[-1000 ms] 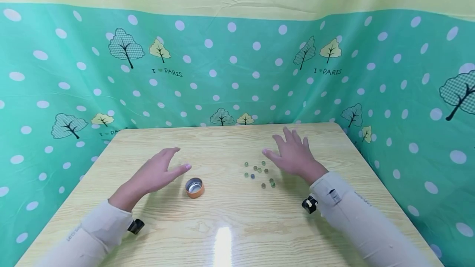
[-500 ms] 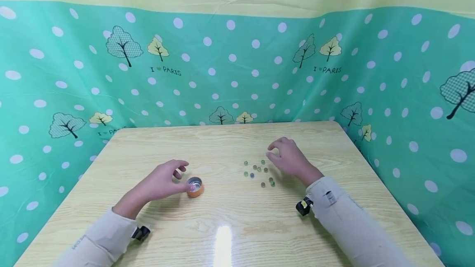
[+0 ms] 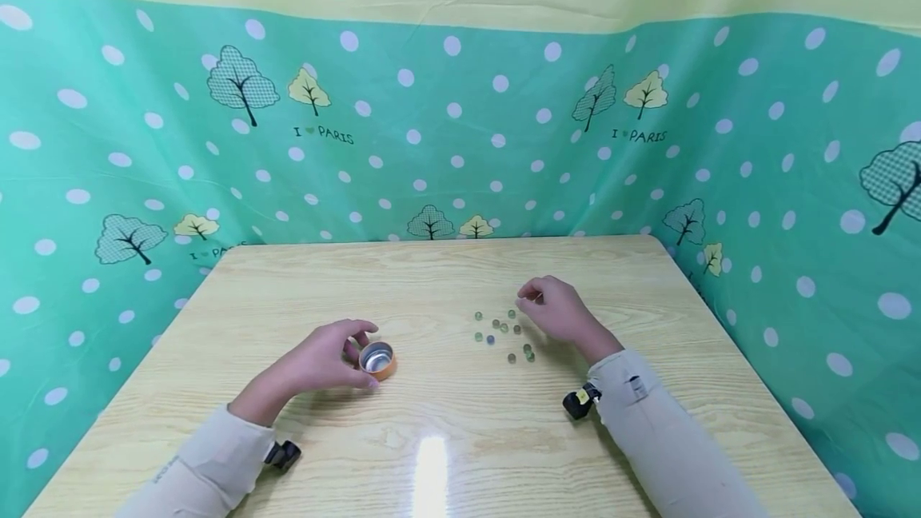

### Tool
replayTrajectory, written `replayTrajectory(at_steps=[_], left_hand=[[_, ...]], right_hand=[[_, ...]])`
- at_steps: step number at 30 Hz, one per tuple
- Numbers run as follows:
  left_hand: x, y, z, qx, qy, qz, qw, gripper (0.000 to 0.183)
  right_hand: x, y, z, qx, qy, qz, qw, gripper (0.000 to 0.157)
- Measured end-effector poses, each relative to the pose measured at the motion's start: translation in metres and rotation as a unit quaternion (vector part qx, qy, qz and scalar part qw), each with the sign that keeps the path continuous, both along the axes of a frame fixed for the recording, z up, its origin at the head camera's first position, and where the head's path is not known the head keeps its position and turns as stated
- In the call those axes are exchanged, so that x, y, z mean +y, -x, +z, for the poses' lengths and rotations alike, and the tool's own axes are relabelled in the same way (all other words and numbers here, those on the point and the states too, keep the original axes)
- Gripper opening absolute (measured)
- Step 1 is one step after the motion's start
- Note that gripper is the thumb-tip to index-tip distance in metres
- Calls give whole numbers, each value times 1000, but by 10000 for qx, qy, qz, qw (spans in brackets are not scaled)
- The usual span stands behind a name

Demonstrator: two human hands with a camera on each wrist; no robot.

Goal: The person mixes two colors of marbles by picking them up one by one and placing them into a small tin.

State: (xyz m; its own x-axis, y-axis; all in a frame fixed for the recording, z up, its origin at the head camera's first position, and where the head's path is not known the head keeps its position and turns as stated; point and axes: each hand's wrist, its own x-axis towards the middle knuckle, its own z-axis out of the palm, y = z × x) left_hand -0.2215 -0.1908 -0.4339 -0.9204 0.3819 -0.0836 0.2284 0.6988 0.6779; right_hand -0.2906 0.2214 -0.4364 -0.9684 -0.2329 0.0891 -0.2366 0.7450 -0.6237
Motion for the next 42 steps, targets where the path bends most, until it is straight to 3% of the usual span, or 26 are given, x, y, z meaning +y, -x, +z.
replayTrajectory(at_steps=[12, 18, 42], left_hand=[[-2, 3, -2, -34, 81, -292, 9995, 73], [-3, 3, -1, -153, 86, -281, 9995, 59], [-4, 5, -3, -252, -67, -273, 9993, 57]], right_hand=[[2, 2, -7, -402, 273, -174, 9987, 28], [-1, 1, -11, -515, 236, -123, 9983, 29], [-11, 8, -18, -571, -197, -273, 9978, 19]])
